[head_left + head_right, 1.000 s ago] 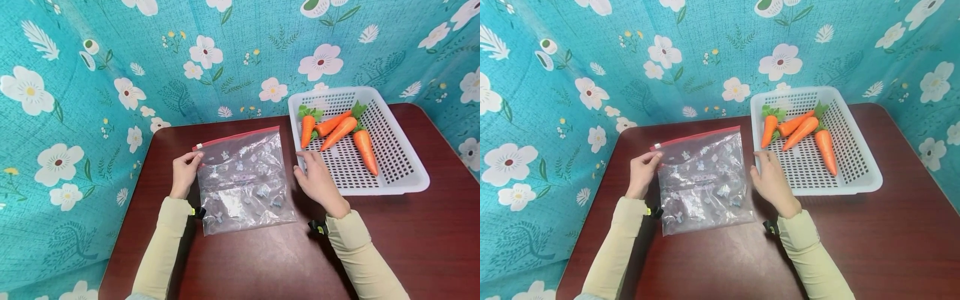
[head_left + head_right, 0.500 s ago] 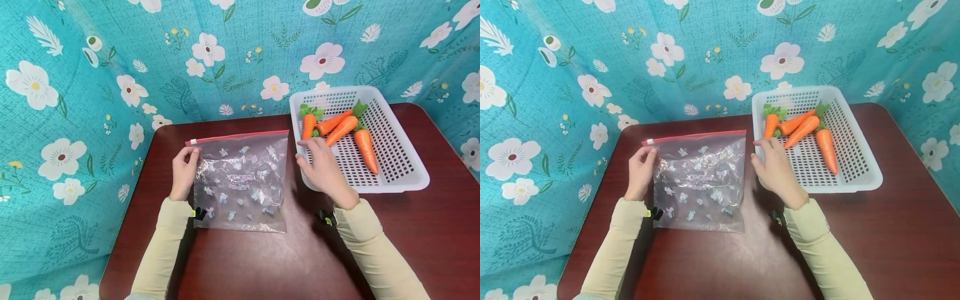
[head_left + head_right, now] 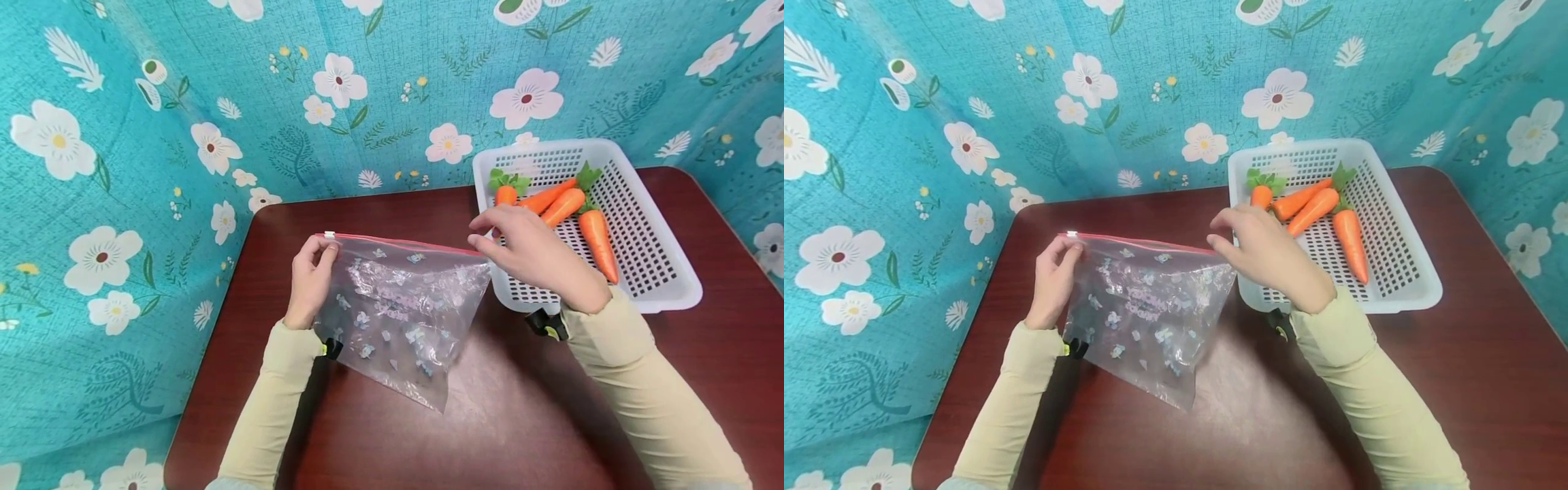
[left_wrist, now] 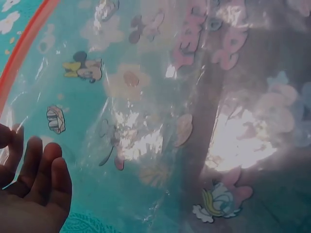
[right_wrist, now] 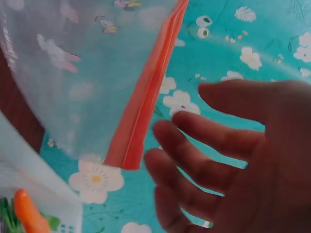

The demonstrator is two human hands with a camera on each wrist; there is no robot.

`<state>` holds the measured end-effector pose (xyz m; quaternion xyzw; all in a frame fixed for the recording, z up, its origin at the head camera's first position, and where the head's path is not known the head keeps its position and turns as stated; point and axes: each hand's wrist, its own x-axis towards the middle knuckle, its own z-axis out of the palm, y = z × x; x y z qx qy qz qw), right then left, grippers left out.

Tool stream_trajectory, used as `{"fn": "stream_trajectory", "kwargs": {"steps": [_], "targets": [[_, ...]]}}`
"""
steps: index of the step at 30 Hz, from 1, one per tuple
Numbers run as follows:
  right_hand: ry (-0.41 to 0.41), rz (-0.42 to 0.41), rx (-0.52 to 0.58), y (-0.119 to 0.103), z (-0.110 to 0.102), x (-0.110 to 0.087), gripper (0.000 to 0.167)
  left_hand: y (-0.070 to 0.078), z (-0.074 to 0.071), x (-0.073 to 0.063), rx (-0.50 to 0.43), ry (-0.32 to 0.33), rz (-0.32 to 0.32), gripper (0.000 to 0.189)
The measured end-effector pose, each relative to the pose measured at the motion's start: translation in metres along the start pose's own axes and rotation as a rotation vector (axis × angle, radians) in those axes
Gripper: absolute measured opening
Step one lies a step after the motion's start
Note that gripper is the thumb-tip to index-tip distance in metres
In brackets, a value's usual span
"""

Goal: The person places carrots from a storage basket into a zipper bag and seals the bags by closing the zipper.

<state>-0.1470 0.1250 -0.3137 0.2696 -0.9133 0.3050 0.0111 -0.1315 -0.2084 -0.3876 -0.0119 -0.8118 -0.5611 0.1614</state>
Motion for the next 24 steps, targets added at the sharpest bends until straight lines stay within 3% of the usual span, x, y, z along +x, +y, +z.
{"fn": "stream_trajectory", "kwargs": {"steps": [6,13,24], "targets": [[-0.186,-0.061,-0.067,-0.013,-0.005,0.002,0.019,0.006,0.004,0.0,0.0,-0.075,0.045,0.016],[-0.348,-0.162,-0.047,-0.026,-0.007,-0.002,0.014,0.015,0.012,0.005,0.016,-0.135,0.063,0.016],[-0.467,-0.197,0.074,-0.028,0.018,0.003,0.016,0.029,0.023,0.012,0.074,-0.175,0.188,0.017]]}}
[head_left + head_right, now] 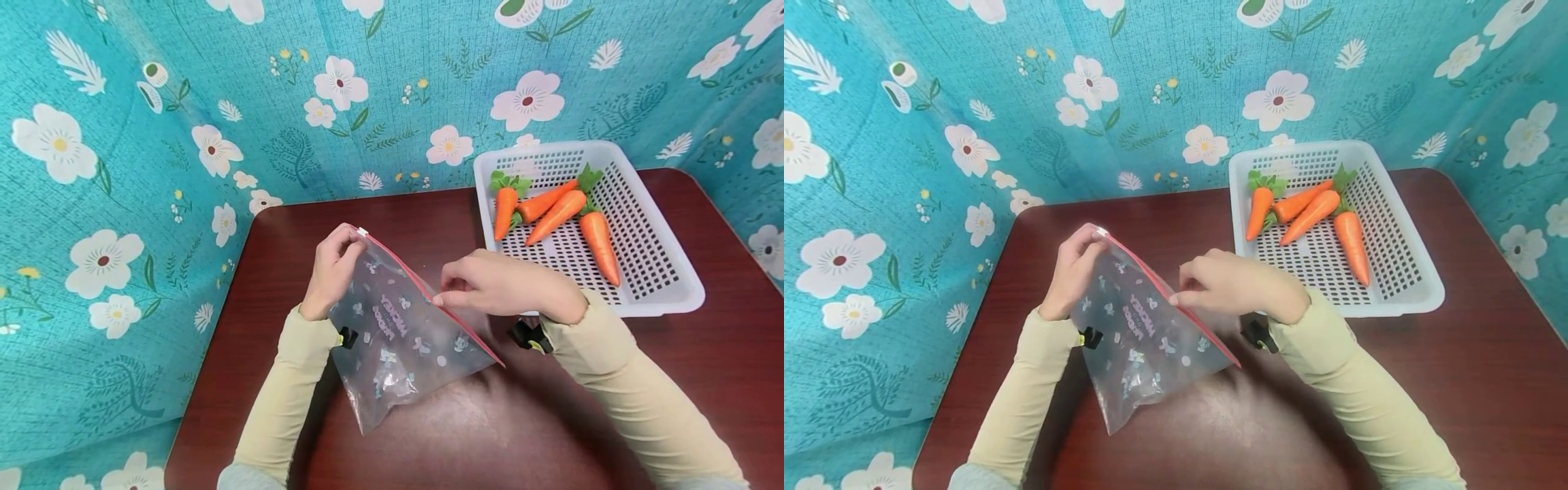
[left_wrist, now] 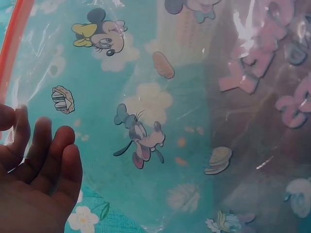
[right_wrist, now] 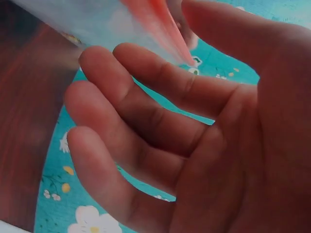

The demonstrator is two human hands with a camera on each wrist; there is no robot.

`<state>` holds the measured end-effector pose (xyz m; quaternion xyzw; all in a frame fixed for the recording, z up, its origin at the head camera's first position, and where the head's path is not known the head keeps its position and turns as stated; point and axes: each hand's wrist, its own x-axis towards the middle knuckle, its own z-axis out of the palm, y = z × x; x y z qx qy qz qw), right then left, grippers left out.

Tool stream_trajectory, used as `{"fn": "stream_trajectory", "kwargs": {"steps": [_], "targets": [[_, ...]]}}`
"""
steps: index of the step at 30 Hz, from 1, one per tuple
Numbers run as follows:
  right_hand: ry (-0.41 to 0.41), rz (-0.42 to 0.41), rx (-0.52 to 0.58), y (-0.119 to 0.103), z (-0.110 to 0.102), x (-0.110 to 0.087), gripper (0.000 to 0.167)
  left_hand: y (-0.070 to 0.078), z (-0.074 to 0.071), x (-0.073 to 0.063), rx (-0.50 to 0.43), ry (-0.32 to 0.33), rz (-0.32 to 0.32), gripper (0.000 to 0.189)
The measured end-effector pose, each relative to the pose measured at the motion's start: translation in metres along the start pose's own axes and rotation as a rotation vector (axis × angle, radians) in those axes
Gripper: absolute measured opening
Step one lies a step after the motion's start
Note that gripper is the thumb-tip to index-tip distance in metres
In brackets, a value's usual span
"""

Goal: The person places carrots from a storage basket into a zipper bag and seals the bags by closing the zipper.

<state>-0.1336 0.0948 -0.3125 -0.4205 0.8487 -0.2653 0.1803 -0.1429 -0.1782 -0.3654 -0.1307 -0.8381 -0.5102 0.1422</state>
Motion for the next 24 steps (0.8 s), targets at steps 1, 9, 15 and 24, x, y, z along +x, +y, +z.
{"fn": "stream_trajectory", "kwargs": {"steps": [1,9,15,24], "targets": [[-0.01,0.0,0.005,0.0,0.002,0.001,0.017,0.0,0.001,0.001,0.005,-0.002,0.01,0.017],[-0.049,-0.001,0.039,0.0,0.012,0.005,0.02,0.005,0.006,0.006,0.039,-0.028,0.027,0.016],[-0.042,-0.041,0.057,0.004,0.016,0.006,0.021,0.006,0.01,0.008,0.026,-0.058,0.014,0.013],[0.078,-0.032,0.097,0.013,0.02,0.014,0.014,0.01,0.024,0.012,-0.095,-0.207,-0.103,0.064]]}}
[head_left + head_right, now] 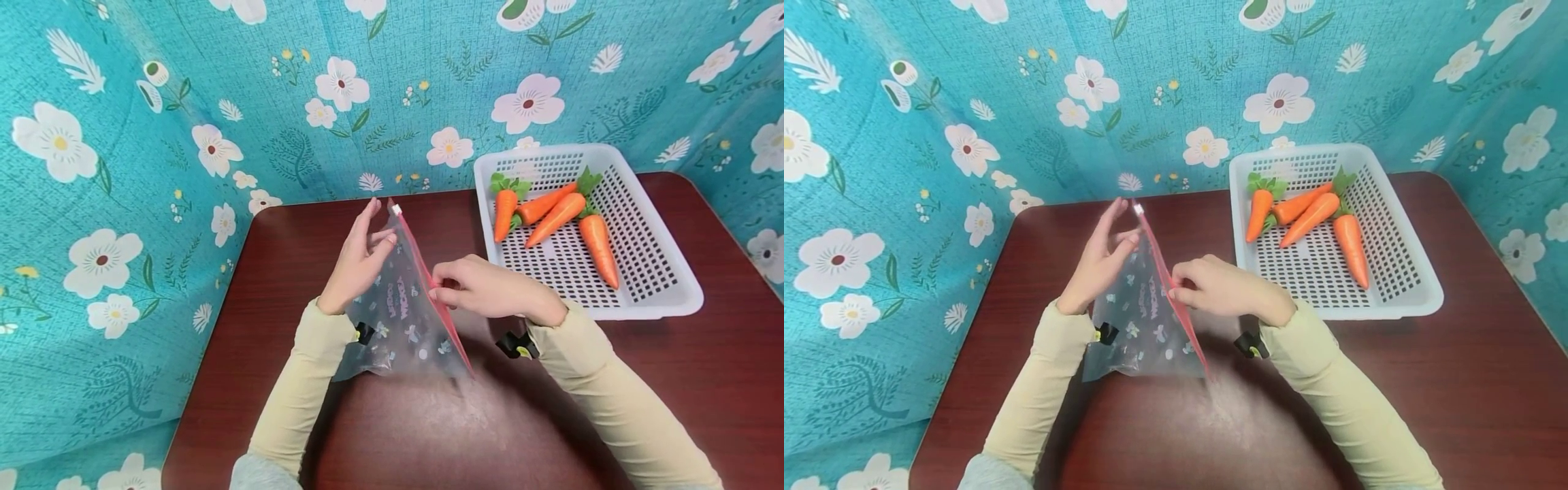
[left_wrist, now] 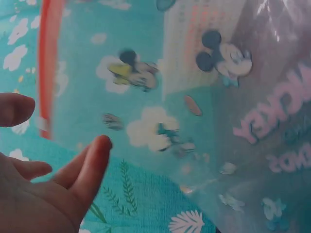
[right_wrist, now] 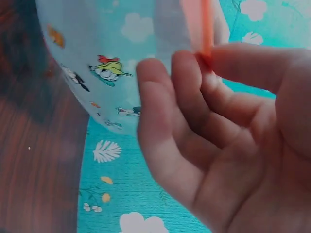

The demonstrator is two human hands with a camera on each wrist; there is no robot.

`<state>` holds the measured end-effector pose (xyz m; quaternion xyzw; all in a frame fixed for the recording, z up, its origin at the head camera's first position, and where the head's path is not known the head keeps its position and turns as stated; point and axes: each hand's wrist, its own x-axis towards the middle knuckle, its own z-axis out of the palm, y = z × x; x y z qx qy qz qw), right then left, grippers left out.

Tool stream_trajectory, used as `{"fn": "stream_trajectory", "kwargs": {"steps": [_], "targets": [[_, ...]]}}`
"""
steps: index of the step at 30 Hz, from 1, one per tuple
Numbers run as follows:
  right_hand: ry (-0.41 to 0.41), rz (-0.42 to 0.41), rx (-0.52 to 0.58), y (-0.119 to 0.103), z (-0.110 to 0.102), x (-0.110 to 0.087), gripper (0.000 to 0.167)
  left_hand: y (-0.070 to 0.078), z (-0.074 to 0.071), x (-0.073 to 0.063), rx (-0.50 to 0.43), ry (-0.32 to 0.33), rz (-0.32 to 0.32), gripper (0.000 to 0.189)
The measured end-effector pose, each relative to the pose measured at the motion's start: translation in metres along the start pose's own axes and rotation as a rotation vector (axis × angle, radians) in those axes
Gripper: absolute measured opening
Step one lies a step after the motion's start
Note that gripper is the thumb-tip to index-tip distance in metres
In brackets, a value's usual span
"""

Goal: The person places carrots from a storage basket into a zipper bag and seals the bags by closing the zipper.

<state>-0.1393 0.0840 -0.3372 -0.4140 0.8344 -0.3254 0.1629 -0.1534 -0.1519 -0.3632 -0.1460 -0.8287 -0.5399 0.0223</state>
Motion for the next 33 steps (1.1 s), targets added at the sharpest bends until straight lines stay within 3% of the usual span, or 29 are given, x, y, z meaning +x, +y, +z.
{"fn": "stream_trajectory", "kwargs": {"steps": [5,10,13,19,26,33], "targets": [[0.124,0.089,0.055,0.005,0.0,0.004,0.014,0.007,0.012,-0.011,0.049,-0.034,-0.048,0.056],[0.226,0.178,0.18,0.009,0.002,0.007,0.011,0.017,0.029,-0.028,0.059,-0.184,-0.108,0.048],[0.243,0.192,0.263,0.011,0.004,0.01,0.011,0.019,0.038,-0.034,0.059,-0.221,-0.116,0.048],[0.252,0.212,0.297,0.013,0.006,0.015,0.011,0.018,0.046,-0.037,0.095,-0.211,-0.128,0.048],[0.292,0.231,0.26,0.014,0.008,0.019,0.009,0.015,0.047,-0.038,-0.008,-0.196,-0.099,0.037],[0.395,0.207,0.14,0.011,0.011,0.021,0.009,0.016,0.046,-0.035,-0.012,-0.088,-0.121,0.026]]}}
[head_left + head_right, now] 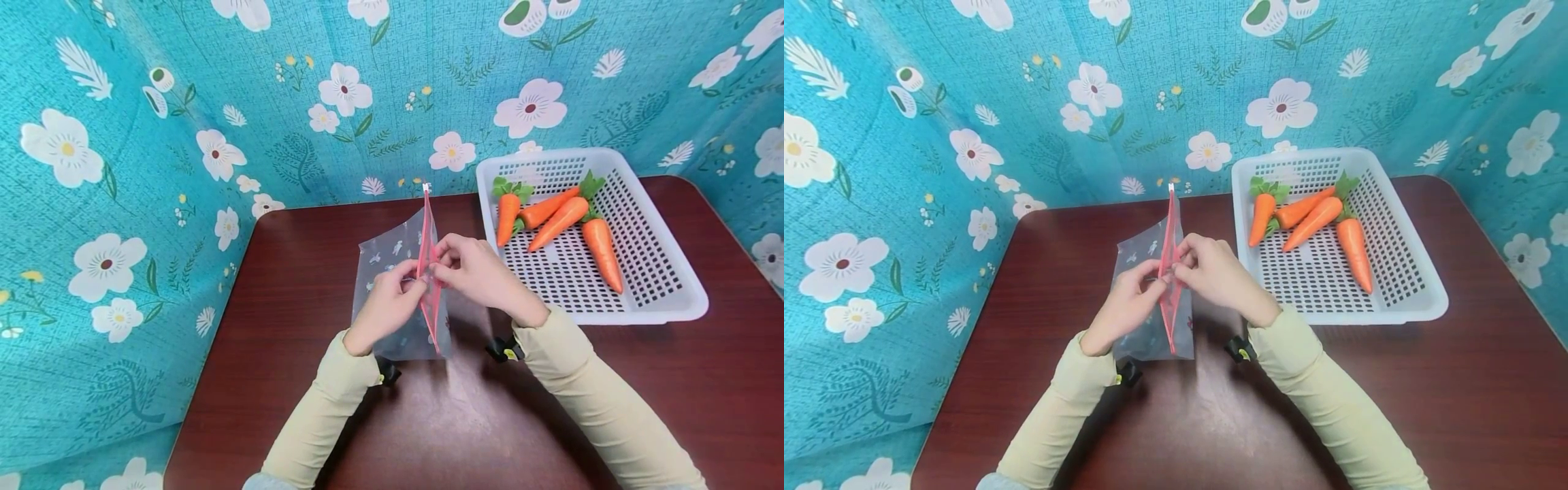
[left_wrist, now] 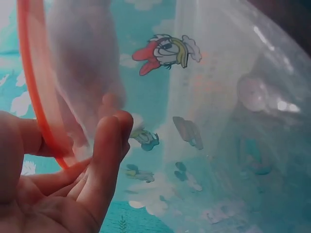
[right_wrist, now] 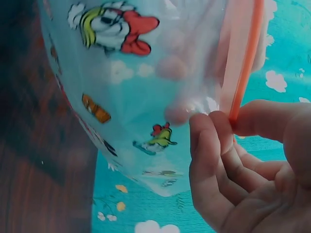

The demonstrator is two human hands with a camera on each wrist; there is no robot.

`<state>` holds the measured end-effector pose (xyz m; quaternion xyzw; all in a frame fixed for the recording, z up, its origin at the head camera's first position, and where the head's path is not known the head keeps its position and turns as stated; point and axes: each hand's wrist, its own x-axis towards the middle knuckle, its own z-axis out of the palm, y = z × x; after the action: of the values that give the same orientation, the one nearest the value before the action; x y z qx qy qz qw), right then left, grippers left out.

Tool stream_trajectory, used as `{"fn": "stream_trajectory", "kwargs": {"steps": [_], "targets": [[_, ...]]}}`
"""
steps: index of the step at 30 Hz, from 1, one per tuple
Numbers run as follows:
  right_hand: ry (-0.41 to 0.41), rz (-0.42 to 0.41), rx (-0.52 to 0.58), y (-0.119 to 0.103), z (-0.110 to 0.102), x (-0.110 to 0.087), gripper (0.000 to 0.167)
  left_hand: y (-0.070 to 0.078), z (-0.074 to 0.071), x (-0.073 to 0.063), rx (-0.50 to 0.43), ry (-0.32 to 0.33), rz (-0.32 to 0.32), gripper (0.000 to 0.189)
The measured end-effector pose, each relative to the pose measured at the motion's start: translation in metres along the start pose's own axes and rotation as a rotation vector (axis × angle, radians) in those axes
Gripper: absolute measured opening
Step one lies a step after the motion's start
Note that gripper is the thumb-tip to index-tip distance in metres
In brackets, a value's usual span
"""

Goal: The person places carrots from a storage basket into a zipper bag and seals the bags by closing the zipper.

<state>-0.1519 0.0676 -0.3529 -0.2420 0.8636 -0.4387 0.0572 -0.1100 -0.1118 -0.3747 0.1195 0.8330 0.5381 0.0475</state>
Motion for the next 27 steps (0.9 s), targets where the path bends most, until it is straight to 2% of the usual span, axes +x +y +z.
{"fn": "stream_trajectory", "kwargs": {"steps": [3,6,10,14,17,19,23,27], "targets": [[0.039,-0.016,-0.079,-0.003,0.0,-0.001,0.011,0.002,-0.001,0.001,-0.016,0.024,-0.003,0.027],[0.049,-0.036,-0.155,-0.005,-0.001,-0.003,0.015,0.004,-0.002,0.001,0.006,0.039,0.014,0.035],[0.012,-0.022,-0.244,-0.007,-0.005,-0.004,0.023,0.006,-0.005,0.001,0.064,0.071,0.06,0.049],[-0.048,0.034,-0.274,-0.009,-0.012,-0.008,0.027,0.007,-0.01,0.0,0.182,0.107,0.11,0.046],[-0.065,0.047,-0.272,-0.011,-0.018,-0.01,0.03,0.009,-0.013,-0.001,0.324,0.086,0.131,0.034],[-0.051,0.035,-0.279,-0.011,-0.022,-0.012,0.032,0.011,-0.016,-0.001,0.389,0.043,0.116,0.03],[0.022,-0.042,-0.337,-0.009,-0.029,-0.014,0.028,0.017,-0.02,-0.003,0.453,-0.033,0.035,0.029],[0.038,-0.134,-0.403,-0.005,-0.032,-0.014,0.021,0.02,-0.023,-0.004,0.514,-0.076,0.017,0.03]]}}
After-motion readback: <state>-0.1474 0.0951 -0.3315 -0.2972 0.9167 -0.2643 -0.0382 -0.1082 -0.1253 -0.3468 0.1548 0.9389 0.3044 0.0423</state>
